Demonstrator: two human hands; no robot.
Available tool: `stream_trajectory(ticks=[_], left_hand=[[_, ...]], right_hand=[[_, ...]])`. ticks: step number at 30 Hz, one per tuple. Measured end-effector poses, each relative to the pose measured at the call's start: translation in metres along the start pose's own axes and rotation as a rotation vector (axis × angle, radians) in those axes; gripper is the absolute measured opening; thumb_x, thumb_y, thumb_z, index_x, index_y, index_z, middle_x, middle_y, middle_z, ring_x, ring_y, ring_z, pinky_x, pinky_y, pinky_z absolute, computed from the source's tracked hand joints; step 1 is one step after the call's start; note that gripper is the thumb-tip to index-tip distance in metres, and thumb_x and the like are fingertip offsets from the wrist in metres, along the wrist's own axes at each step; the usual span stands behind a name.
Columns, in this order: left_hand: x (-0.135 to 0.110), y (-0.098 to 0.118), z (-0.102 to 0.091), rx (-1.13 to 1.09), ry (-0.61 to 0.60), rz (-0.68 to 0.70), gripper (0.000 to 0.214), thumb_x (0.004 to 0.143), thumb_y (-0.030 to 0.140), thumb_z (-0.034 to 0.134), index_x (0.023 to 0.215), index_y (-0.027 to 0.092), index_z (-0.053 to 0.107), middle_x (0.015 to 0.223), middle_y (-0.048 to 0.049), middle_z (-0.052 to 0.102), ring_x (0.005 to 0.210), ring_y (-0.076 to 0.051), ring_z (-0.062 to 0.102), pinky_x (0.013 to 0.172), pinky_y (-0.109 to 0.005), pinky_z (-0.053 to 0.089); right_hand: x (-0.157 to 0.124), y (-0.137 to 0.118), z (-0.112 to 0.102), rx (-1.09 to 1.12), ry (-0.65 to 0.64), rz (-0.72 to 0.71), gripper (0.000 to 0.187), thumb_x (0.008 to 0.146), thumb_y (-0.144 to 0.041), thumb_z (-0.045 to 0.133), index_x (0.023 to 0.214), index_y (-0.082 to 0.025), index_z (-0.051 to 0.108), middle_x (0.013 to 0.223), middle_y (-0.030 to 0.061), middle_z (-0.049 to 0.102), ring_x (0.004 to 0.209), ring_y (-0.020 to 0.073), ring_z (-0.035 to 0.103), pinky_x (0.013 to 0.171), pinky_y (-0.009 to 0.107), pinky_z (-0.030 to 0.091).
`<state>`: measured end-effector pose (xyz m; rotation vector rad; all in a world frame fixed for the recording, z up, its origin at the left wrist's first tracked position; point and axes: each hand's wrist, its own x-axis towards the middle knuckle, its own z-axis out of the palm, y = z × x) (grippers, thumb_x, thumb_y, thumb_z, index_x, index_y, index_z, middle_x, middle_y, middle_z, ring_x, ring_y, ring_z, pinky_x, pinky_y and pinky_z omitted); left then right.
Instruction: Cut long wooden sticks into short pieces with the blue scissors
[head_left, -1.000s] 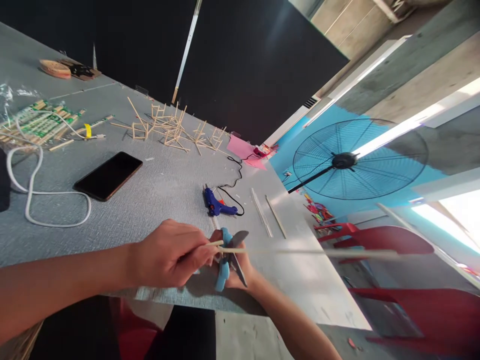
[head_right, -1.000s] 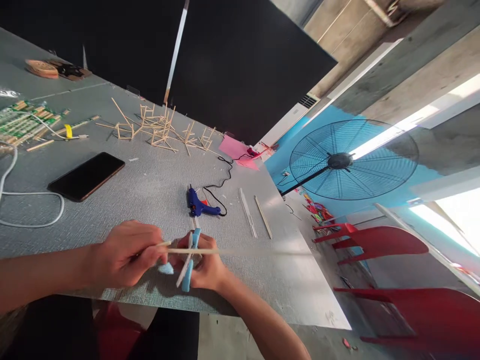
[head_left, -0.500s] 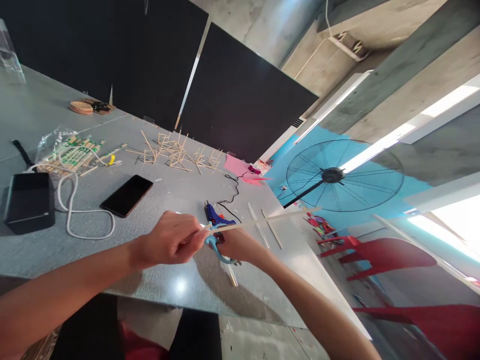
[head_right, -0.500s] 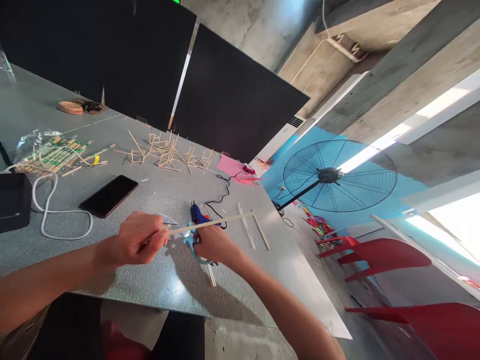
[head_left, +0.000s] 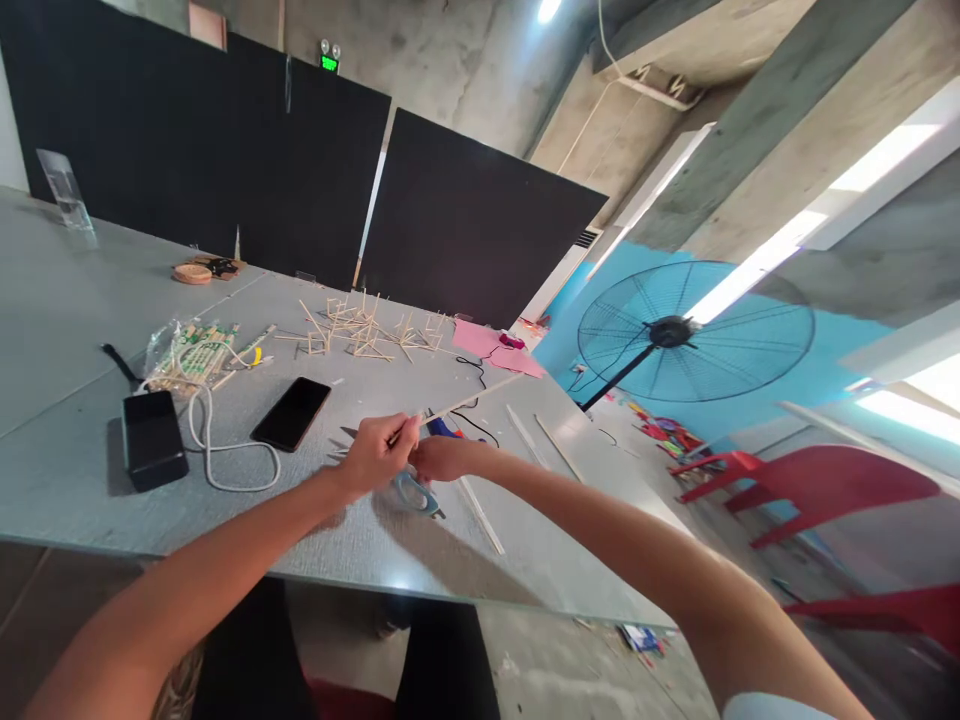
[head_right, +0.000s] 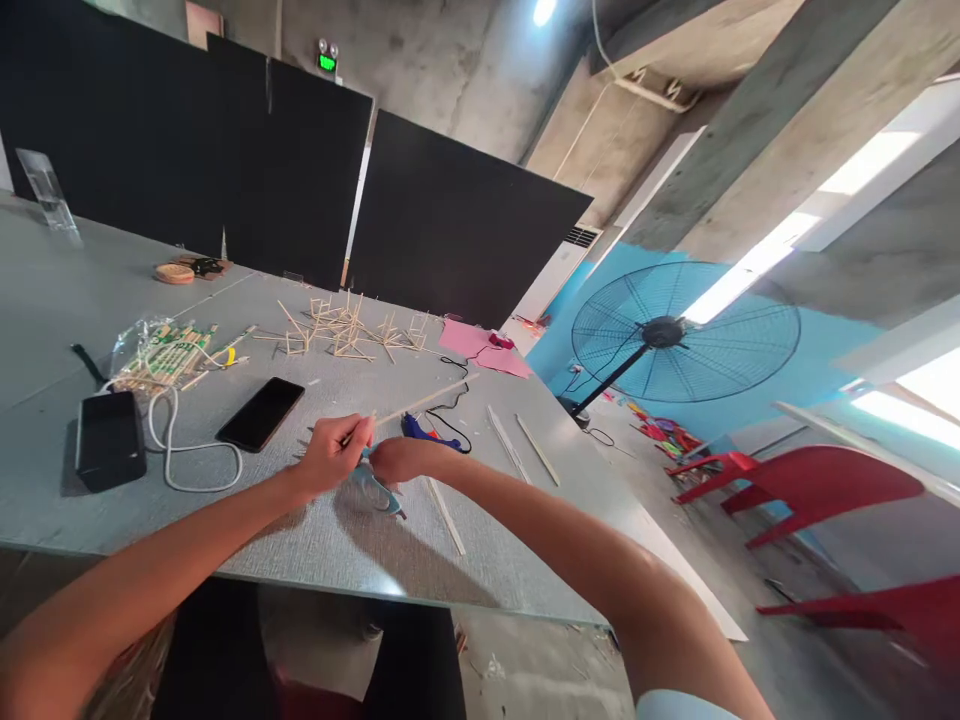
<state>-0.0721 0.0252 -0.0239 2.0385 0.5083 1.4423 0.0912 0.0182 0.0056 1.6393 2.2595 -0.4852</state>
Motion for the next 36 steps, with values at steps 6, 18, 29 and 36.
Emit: stream_trajectory(ticks=[6, 18, 29, 36], left_hand=[[0.001, 0.003, -0.001, 0.000, -0.026, -0.095, 0.051, 0.106, 0.046, 0.040, 0.066, 0.018, 0.053, 0.056, 0.0037, 0.047, 0.053, -0.010, 0.042, 0.058, -0.025, 0.033], [0.005, -0.006, 0.005, 0.053, -0.244, -0.279, 0.045, 0.106, 0.047, 0.042, 0.092, 0.013, 0.069, 0.055, 0.0063, 0.038, 0.051, -0.011, 0.035, 0.054, -0.026, 0.028], [-0.007, 0.020, 0.025, -0.132, -0.720, -0.393, 0.038, 0.105, 0.044, 0.050, 0.103, 0.014, 0.074, 0.068, 0.0034, 0.044, 0.059, -0.010, 0.034, 0.053, -0.023, 0.028], [-0.010, 0.023, 0.025, -0.417, -0.731, -0.585, 0.037, 0.105, 0.042, 0.054, 0.116, 0.013, 0.075, 0.056, 0.0071, 0.030, 0.048, -0.007, 0.024, 0.042, -0.022, 0.021]], right_hand=[[-0.009, -0.019, 0.021, -0.041, 0.270, 0.107, 0.024, 0.104, -0.026, 0.055, 0.101, -0.012, 0.075, 0.104, 0.0138, 0.075, 0.100, 0.0255, 0.070, 0.088, 0.039, 0.053], [-0.044, 0.013, 0.049, 0.488, 0.705, -0.032, 0.050, 0.102, -0.053, 0.048, 0.067, -0.018, 0.057, 0.062, 0.0013, 0.057, 0.058, 0.0133, 0.047, 0.059, 0.027, 0.032], [-0.068, 0.049, 0.077, 1.366, 0.311, -0.365, 0.062, 0.101, -0.060, 0.035, 0.051, -0.023, 0.035, 0.048, -0.0046, 0.033, 0.049, 0.0111, 0.029, 0.054, 0.029, 0.027], [-0.081, 0.038, 0.077, 1.650, 0.175, -0.421, 0.051, 0.098, -0.055, 0.043, 0.059, -0.025, 0.030, 0.050, -0.0085, 0.020, 0.048, 0.0102, 0.018, 0.050, 0.029, 0.017]])
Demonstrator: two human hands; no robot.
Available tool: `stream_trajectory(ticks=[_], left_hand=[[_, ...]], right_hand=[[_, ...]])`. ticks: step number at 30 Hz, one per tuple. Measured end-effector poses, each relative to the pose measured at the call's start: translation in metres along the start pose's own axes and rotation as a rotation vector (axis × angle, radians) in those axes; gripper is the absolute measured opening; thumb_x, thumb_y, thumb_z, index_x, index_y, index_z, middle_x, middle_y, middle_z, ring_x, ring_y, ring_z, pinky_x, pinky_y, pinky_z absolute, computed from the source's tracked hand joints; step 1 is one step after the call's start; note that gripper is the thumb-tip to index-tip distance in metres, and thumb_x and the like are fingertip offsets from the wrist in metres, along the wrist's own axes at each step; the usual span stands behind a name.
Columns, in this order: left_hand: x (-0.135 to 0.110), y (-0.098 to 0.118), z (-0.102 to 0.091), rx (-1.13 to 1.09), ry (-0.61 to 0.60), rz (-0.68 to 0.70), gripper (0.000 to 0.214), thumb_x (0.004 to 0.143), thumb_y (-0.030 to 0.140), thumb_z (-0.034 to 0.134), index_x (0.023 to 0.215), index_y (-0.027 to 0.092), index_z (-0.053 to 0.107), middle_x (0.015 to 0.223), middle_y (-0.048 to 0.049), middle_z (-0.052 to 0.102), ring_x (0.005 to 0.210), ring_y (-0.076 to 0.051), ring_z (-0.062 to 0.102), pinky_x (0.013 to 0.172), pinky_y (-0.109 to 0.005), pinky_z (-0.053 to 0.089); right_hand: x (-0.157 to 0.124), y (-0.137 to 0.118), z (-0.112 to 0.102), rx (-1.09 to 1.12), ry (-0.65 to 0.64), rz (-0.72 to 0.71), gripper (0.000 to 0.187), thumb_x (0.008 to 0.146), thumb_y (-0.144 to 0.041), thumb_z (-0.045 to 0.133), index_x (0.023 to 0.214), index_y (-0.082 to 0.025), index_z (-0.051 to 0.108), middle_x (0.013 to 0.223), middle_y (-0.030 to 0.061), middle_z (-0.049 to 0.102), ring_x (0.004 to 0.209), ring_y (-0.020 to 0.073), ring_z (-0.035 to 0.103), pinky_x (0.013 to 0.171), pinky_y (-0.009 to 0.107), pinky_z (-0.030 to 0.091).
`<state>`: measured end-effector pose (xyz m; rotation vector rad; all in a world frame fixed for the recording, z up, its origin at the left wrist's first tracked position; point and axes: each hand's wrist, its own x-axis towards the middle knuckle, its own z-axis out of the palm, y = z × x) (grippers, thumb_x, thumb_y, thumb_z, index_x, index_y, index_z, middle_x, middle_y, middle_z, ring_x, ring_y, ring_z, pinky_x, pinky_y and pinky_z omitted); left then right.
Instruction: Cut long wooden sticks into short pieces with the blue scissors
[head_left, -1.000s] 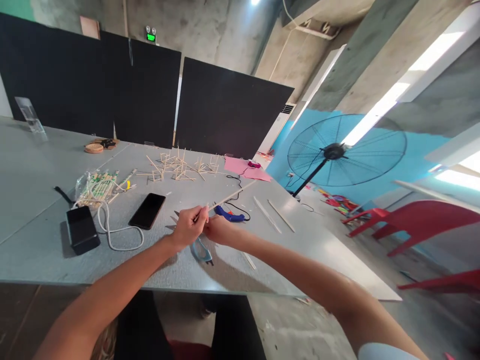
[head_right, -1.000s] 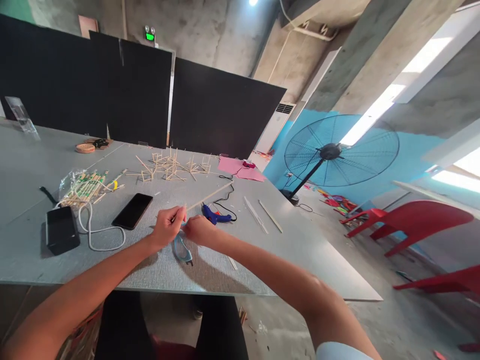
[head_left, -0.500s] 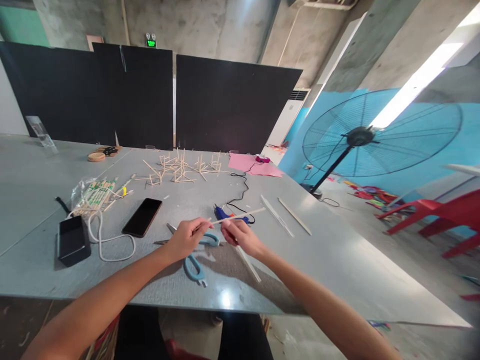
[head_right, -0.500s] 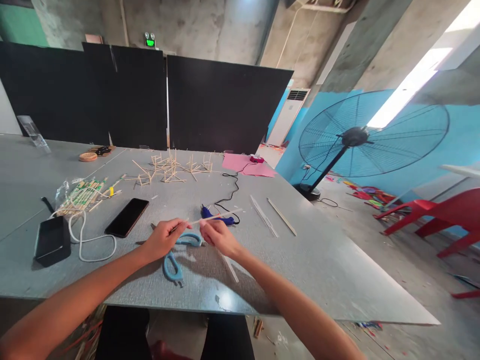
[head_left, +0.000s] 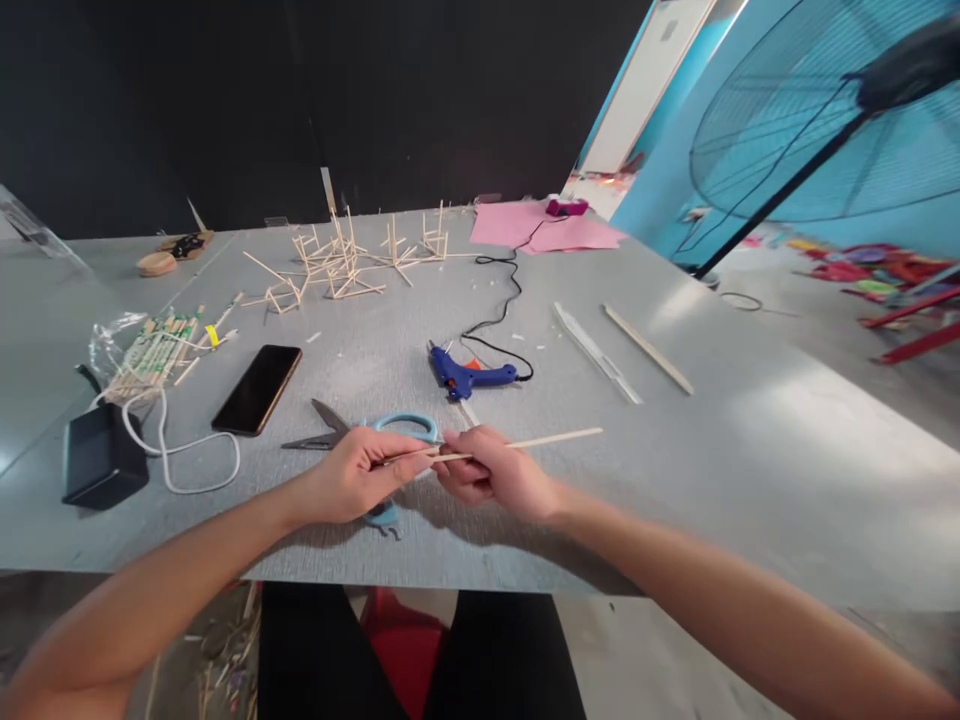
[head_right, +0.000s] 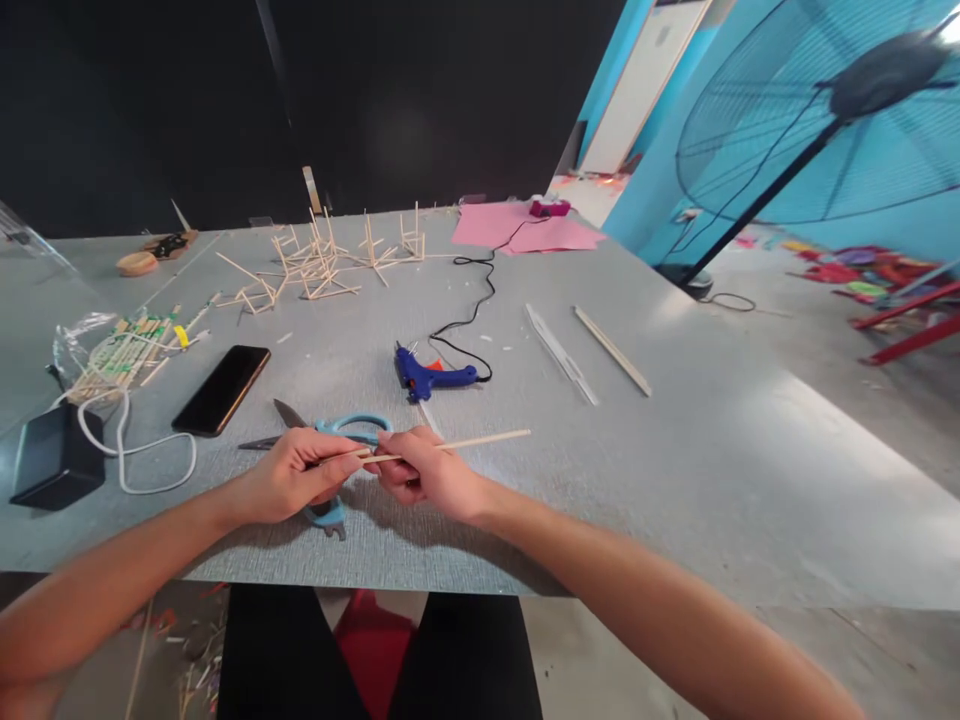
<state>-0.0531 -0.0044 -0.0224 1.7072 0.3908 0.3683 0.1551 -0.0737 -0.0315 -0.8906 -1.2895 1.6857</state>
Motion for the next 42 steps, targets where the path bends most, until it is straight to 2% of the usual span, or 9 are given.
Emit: stream_trajectory(ticks=[6, 9, 15, 19, 25, 29, 33, 39, 42], left_hand=[[0.000, -0.003, 0.003, -0.171, -0.047, -0.053, 0.037, 0.103, 0.044, 0.058, 0.111, 0.012, 0.075, 0.053, 0.0081, 0.030, 0.045, -0.006, 0.023, 0.041, -0.022, 0.020], [0.000, 0.000, 0.004, -0.181, -0.087, -0.068, 0.036, 0.102, 0.044, 0.060, 0.104, 0.012, 0.076, 0.054, 0.0070, 0.035, 0.045, -0.006, 0.028, 0.042, -0.022, 0.023], [0.000, -0.001, 0.002, -0.187, -0.022, -0.027, 0.036, 0.103, 0.045, 0.058, 0.103, 0.012, 0.073, 0.050, 0.0087, 0.034, 0.044, -0.006, 0.026, 0.043, -0.022, 0.022], [0.001, -0.002, 0.001, -0.211, -0.027, -0.021, 0.033, 0.104, 0.044, 0.057, 0.103, 0.014, 0.069, 0.053, 0.0088, 0.035, 0.046, -0.007, 0.026, 0.045, -0.022, 0.025], [0.002, 0.000, 0.001, -0.291, 0.057, -0.067, 0.036, 0.107, 0.045, 0.041, 0.081, 0.022, 0.042, 0.062, 0.0073, 0.028, 0.052, -0.010, 0.020, 0.047, -0.025, 0.022], [0.000, 0.002, 0.004, -0.155, 0.124, -0.006, 0.038, 0.104, 0.046, 0.049, 0.077, 0.022, 0.036, 0.061, 0.0076, 0.029, 0.053, -0.009, 0.023, 0.048, -0.024, 0.023], [0.000, 0.002, 0.009, 0.122, 0.206, 0.031, 0.019, 0.096, 0.036, 0.068, 0.092, 0.019, 0.061, 0.055, 0.0116, 0.024, 0.046, -0.006, 0.017, 0.042, -0.021, 0.015], [0.002, -0.004, 0.012, 0.529, 0.385, 0.427, 0.010, 0.093, 0.024, 0.072, 0.097, 0.015, 0.077, 0.049, 0.0102, 0.038, 0.041, -0.004, 0.027, 0.040, -0.019, 0.026], [0.003, -0.007, 0.011, 0.610, 0.446, 0.498, 0.009, 0.092, 0.022, 0.073, 0.096, 0.015, 0.078, 0.047, 0.0106, 0.038, 0.040, -0.005, 0.029, 0.039, -0.019, 0.028]], right_hand=[[0.001, 0.009, -0.001, 0.151, -0.106, -0.004, 0.052, 0.098, -0.050, 0.045, 0.056, -0.025, 0.029, 0.045, -0.0080, 0.021, 0.044, 0.0100, 0.017, 0.048, 0.029, 0.015], [-0.001, 0.004, -0.003, 0.217, -0.196, -0.023, 0.057, 0.099, -0.047, 0.044, 0.052, -0.026, 0.021, 0.043, -0.0076, 0.018, 0.043, 0.0102, 0.019, 0.051, 0.031, 0.024], [0.000, -0.007, -0.012, 0.187, -0.083, -0.092, 0.056, 0.094, -0.048, 0.046, 0.049, -0.026, 0.020, 0.041, -0.0064, 0.019, 0.044, 0.0114, 0.019, 0.052, 0.032, 0.021], [0.001, -0.005, -0.010, 0.185, -0.134, -0.088, 0.057, 0.095, -0.048, 0.047, 0.050, -0.025, 0.020, 0.042, -0.0071, 0.018, 0.044, 0.0107, 0.019, 0.050, 0.031, 0.016], [-0.001, -0.003, -0.006, 0.180, -0.129, -0.068, 0.057, 0.098, -0.048, 0.046, 0.053, -0.025, 0.021, 0.045, -0.0078, 0.018, 0.045, 0.0105, 0.021, 0.050, 0.030, 0.016], [0.001, 0.000, -0.005, 0.159, -0.084, -0.055, 0.057, 0.099, -0.051, 0.046, 0.054, -0.025, 0.022, 0.047, -0.0078, 0.019, 0.046, 0.0103, 0.019, 0.049, 0.029, 0.015], [0.003, 0.005, -0.002, 0.081, -0.014, -0.051, 0.057, 0.101, -0.054, 0.043, 0.055, -0.025, 0.027, 0.048, -0.0074, 0.023, 0.047, 0.0101, 0.017, 0.048, 0.029, 0.016], [0.003, 0.002, 0.001, -0.036, 0.040, -0.060, 0.061, 0.101, -0.060, 0.041, 0.054, -0.024, 0.026, 0.048, -0.0062, 0.028, 0.047, 0.0097, 0.022, 0.050, 0.029, 0.020], [0.003, 0.002, 0.002, -0.081, 0.057, -0.048, 0.063, 0.102, -0.062, 0.039, 0.053, -0.024, 0.025, 0.049, -0.0060, 0.028, 0.047, 0.0096, 0.022, 0.050, 0.030, 0.021]])
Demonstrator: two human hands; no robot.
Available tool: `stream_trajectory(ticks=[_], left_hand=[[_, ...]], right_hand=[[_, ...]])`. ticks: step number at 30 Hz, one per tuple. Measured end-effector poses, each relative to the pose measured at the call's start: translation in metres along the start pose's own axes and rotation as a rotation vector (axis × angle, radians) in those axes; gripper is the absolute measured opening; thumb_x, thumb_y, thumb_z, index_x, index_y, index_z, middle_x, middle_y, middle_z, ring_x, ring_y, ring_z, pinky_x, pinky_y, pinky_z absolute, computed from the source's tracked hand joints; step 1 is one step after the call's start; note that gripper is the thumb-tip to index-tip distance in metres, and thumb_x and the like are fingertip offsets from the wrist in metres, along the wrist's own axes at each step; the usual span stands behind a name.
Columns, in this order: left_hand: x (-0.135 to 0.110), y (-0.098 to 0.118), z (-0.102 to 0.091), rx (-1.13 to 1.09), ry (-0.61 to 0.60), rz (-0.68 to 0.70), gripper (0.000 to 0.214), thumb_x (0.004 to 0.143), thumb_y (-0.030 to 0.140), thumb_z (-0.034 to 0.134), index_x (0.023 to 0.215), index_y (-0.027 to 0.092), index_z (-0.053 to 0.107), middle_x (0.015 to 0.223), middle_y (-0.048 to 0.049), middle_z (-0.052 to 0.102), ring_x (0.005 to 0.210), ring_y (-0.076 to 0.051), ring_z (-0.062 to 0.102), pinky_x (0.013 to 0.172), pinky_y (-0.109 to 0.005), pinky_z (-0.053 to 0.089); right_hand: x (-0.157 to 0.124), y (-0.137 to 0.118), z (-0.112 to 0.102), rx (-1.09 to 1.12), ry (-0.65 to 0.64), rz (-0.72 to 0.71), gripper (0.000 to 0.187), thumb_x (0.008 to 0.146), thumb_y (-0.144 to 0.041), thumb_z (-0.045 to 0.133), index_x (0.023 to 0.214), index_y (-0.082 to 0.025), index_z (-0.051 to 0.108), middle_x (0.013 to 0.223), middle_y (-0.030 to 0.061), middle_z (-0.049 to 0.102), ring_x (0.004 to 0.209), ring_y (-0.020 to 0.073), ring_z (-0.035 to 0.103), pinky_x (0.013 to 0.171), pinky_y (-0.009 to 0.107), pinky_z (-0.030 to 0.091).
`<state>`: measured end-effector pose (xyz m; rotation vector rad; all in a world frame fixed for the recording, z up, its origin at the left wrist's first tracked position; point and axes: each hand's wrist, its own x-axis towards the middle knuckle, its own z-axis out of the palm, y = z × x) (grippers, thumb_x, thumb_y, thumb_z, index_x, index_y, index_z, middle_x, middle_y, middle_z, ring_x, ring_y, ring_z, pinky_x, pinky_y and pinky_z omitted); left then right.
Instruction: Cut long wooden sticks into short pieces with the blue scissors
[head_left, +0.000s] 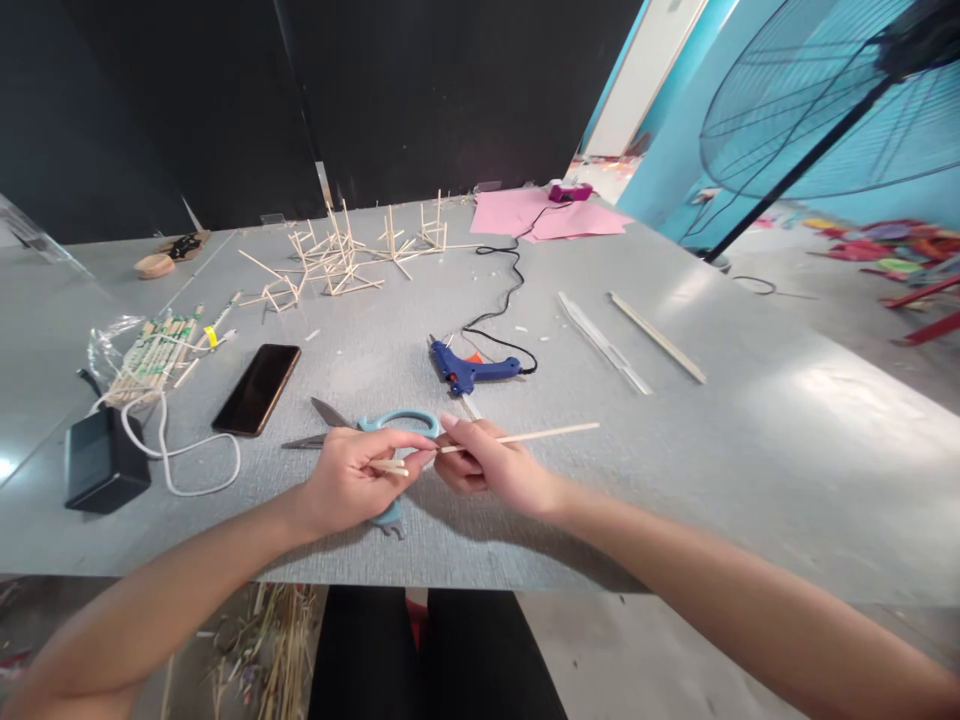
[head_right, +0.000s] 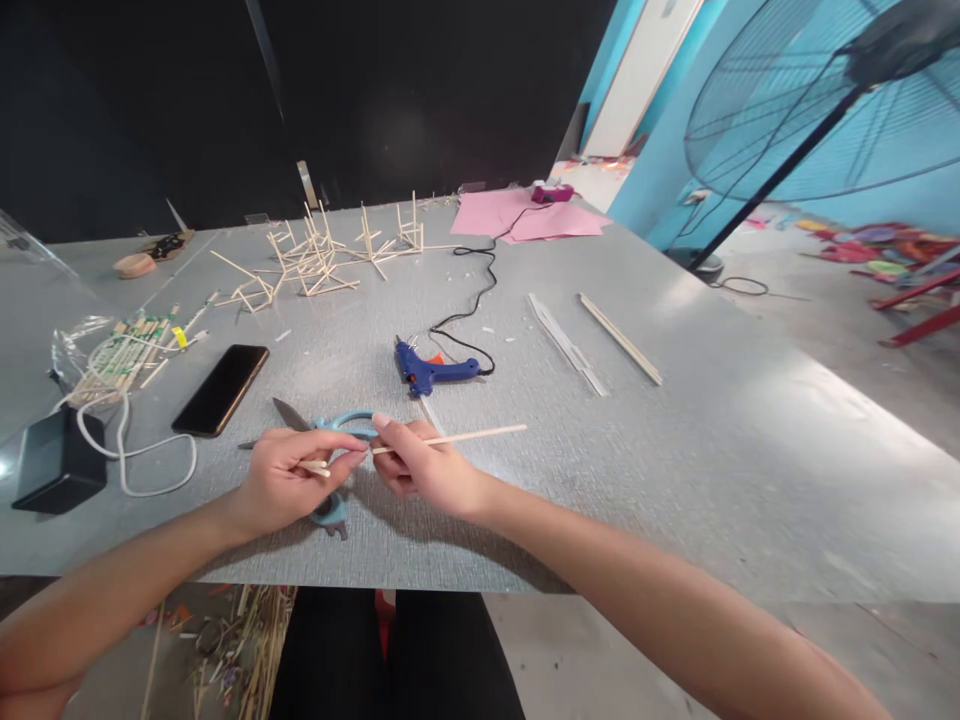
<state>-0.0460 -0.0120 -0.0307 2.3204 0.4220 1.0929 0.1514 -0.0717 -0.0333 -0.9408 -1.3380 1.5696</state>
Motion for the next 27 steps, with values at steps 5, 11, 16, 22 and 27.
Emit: stream_trajectory(ticks=[5, 11, 16, 22, 27], left_hand=[[0.000, -0.003, 0.001, 0.038, -0.001, -0.002, 0.009, 0.092, 0.023, 0.073, 0.095, 0.015, 0.077, 0.046, 0.0108, 0.038, 0.040, -0.005, 0.029, 0.039, -0.018, 0.028], [0.001, -0.008, 0.002, 0.075, 0.003, 0.053, 0.005, 0.091, 0.018, 0.073, 0.095, 0.015, 0.073, 0.048, 0.0117, 0.039, 0.041, -0.004, 0.031, 0.043, -0.016, 0.031], [0.000, -0.008, 0.002, 0.088, -0.041, 0.061, 0.004, 0.091, 0.015, 0.071, 0.096, 0.016, 0.071, 0.051, 0.0121, 0.036, 0.042, -0.004, 0.031, 0.044, -0.017, 0.030], [0.003, -0.003, 0.001, 0.049, -0.071, 0.026, 0.003, 0.092, 0.016, 0.071, 0.093, 0.016, 0.073, 0.050, 0.0117, 0.034, 0.042, -0.004, 0.028, 0.042, -0.017, 0.028], [0.004, -0.001, -0.004, 0.026, -0.065, -0.044, 0.006, 0.091, 0.019, 0.072, 0.095, 0.015, 0.074, 0.047, 0.0126, 0.031, 0.039, -0.004, 0.026, 0.038, -0.017, 0.025]], right_hand=[[0.002, 0.003, 0.001, -0.018, 0.026, 0.012, 0.063, 0.101, -0.064, 0.038, 0.054, -0.024, 0.026, 0.049, -0.0062, 0.028, 0.046, 0.0096, 0.024, 0.049, 0.030, 0.021], [0.003, 0.005, 0.004, -0.100, 0.098, -0.003, 0.062, 0.101, -0.065, 0.034, 0.054, -0.025, 0.031, 0.049, -0.0055, 0.030, 0.048, 0.0110, 0.027, 0.053, 0.031, 0.025], [0.002, 0.008, 0.002, -0.231, 0.127, -0.028, 0.064, 0.102, -0.065, 0.031, 0.052, -0.024, 0.032, 0.050, -0.0047, 0.031, 0.051, 0.0118, 0.029, 0.057, 0.032, 0.027], [0.003, 0.014, -0.001, -0.185, 0.107, -0.034, 0.066, 0.099, -0.073, 0.036, 0.054, -0.025, 0.030, 0.050, -0.0060, 0.028, 0.050, 0.0107, 0.026, 0.054, 0.032, 0.025], [0.004, 0.014, 0.000, -0.136, 0.075, -0.041, 0.068, 0.097, -0.076, 0.037, 0.053, -0.025, 0.027, 0.050, -0.0060, 0.027, 0.049, 0.0099, 0.024, 0.053, 0.031, 0.023]])
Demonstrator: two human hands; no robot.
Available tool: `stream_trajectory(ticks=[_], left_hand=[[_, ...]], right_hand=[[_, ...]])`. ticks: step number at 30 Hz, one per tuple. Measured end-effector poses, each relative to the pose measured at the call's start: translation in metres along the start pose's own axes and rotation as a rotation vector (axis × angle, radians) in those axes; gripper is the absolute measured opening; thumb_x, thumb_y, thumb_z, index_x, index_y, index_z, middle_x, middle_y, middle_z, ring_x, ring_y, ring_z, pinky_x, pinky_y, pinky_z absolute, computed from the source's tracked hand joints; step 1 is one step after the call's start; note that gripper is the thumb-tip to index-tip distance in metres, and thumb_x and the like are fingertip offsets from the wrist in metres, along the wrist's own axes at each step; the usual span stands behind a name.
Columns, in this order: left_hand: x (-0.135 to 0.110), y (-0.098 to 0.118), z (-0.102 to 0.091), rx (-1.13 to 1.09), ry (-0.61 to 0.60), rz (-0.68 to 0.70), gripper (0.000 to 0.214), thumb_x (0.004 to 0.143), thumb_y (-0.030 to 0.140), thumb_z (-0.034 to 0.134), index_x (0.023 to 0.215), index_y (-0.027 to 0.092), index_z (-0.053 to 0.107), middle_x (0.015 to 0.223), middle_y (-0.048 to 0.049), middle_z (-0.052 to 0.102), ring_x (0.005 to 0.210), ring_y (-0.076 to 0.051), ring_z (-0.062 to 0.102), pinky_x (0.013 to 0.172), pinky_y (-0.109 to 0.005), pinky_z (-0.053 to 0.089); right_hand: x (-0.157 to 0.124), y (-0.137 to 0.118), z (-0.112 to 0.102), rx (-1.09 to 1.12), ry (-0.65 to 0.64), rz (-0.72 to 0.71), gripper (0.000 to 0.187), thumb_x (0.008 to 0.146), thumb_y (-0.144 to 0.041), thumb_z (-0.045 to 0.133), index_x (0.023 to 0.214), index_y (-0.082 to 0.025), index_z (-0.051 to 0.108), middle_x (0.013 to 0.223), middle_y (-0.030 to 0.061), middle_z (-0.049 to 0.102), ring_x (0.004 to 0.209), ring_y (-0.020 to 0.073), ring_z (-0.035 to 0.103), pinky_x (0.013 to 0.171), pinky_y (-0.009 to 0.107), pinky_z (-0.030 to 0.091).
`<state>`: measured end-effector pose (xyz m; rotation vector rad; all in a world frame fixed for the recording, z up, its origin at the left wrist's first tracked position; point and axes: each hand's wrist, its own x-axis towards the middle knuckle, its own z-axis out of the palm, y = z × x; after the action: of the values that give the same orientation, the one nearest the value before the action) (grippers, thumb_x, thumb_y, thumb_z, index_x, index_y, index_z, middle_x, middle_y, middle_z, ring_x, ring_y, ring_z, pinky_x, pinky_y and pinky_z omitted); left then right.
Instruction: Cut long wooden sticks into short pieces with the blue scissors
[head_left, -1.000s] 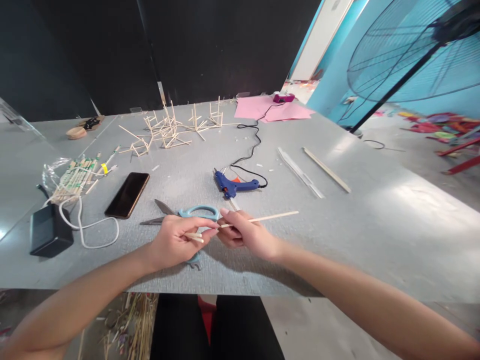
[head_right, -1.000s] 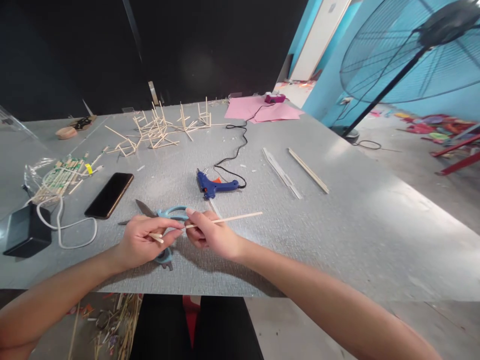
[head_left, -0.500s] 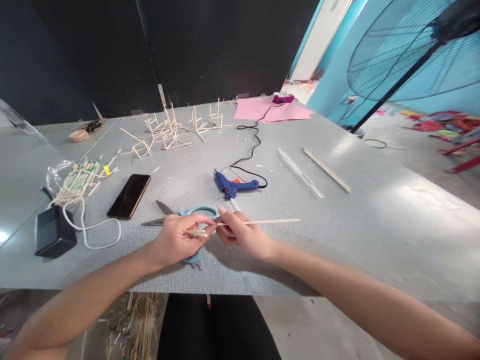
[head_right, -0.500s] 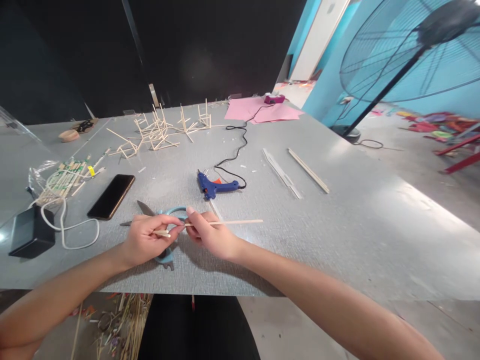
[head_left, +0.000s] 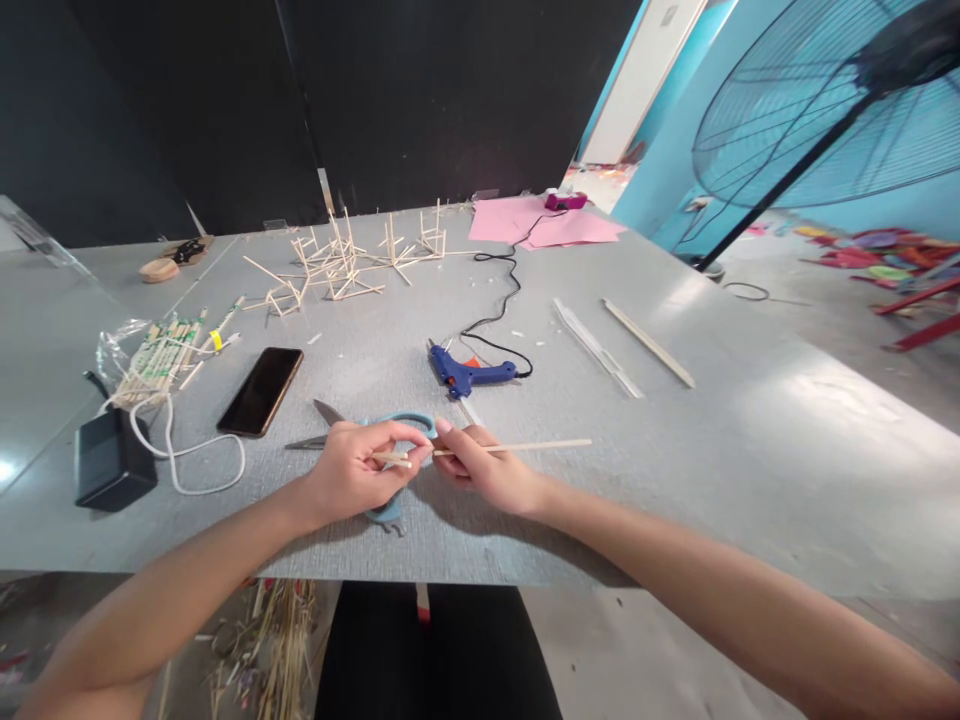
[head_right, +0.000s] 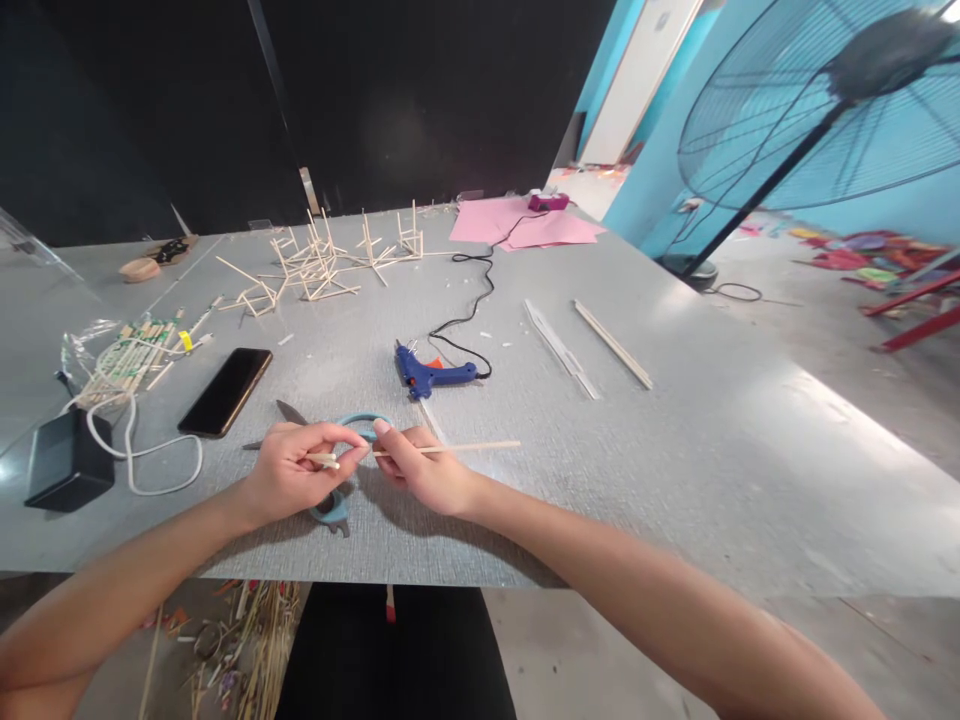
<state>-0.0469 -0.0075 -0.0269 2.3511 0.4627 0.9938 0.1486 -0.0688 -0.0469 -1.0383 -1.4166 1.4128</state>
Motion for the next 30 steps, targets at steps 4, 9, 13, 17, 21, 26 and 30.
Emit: stream_trajectory(ticks=[4, 9, 13, 17, 21, 26, 30], left_hand=[[-0.002, -0.007, -0.002, 0.070, -0.057, 0.067, 0.022, 0.092, 0.021, 0.073, 0.114, 0.015, 0.073, 0.047, 0.0113, 0.046, 0.037, -0.005, 0.034, 0.039, -0.018, 0.032], [-0.005, -0.016, -0.001, 0.205, -0.070, 0.390, 0.029, 0.100, 0.014, 0.060, 0.128, 0.016, 0.066, 0.088, -0.0035, 0.079, 0.071, -0.013, 0.073, 0.065, -0.023, 0.055], [-0.003, -0.015, -0.003, 0.271, -0.074, 0.434, 0.028, 0.101, 0.014, 0.057, 0.129, 0.012, 0.064, 0.083, -0.0031, 0.078, 0.067, -0.013, 0.072, 0.061, -0.024, 0.054], [-0.001, -0.010, -0.006, 0.322, -0.062, 0.428, 0.024, 0.104, 0.017, 0.053, 0.125, 0.015, 0.064, 0.076, -0.0001, 0.074, 0.061, -0.012, 0.069, 0.060, -0.023, 0.052], [-0.001, -0.008, -0.008, 0.320, -0.087, 0.423, 0.023, 0.105, 0.017, 0.052, 0.124, 0.015, 0.063, 0.076, -0.0001, 0.073, 0.063, -0.012, 0.068, 0.060, -0.024, 0.051], [-0.002, -0.009, -0.013, 0.370, -0.125, 0.477, 0.027, 0.105, 0.014, 0.047, 0.129, 0.014, 0.060, 0.077, -0.0006, 0.071, 0.063, -0.014, 0.066, 0.059, -0.026, 0.049], [-0.002, -0.008, -0.018, 0.418, -0.130, 0.523, 0.026, 0.105, 0.014, 0.043, 0.127, 0.013, 0.057, 0.076, -0.0013, 0.070, 0.063, -0.015, 0.065, 0.058, -0.026, 0.048]], right_hand=[[0.001, -0.002, -0.001, 0.068, 0.034, 0.039, 0.068, 0.097, -0.074, 0.040, 0.052, -0.024, 0.027, 0.049, -0.0058, 0.026, 0.048, 0.0098, 0.024, 0.052, 0.030, 0.021], [0.002, 0.001, 0.001, 0.328, -0.031, 0.245, 0.064, 0.102, -0.064, 0.038, 0.054, -0.024, 0.023, 0.046, -0.0066, 0.024, 0.045, 0.0092, 0.018, 0.047, 0.028, 0.014], [0.002, 0.000, 0.002, 0.492, -0.116, 0.342, 0.063, 0.106, -0.057, 0.030, 0.053, -0.024, 0.022, 0.044, -0.0066, 0.021, 0.044, 0.0094, 0.016, 0.045, 0.027, 0.014], [0.001, -0.003, 0.002, 0.551, -0.154, 0.350, 0.062, 0.107, -0.055, 0.029, 0.054, -0.024, 0.025, 0.044, -0.0070, 0.022, 0.043, 0.0091, 0.016, 0.044, 0.025, 0.015], [0.000, -0.004, 0.002, 0.593, -0.192, 0.349, 0.062, 0.107, -0.056, 0.030, 0.054, -0.024, 0.024, 0.043, -0.0075, 0.022, 0.041, 0.0083, 0.017, 0.043, 0.025, 0.015], [-0.001, 0.000, 0.004, 0.655, -0.218, 0.345, 0.061, 0.105, -0.057, 0.035, 0.056, -0.023, 0.026, 0.042, -0.0081, 0.023, 0.039, 0.0077, 0.018, 0.042, 0.024, 0.016], [-0.005, 0.001, 0.006, 0.717, -0.254, 0.350, 0.061, 0.105, -0.058, 0.038, 0.055, -0.023, 0.025, 0.042, -0.0078, 0.021, 0.040, 0.0081, 0.019, 0.042, 0.025, 0.017]])
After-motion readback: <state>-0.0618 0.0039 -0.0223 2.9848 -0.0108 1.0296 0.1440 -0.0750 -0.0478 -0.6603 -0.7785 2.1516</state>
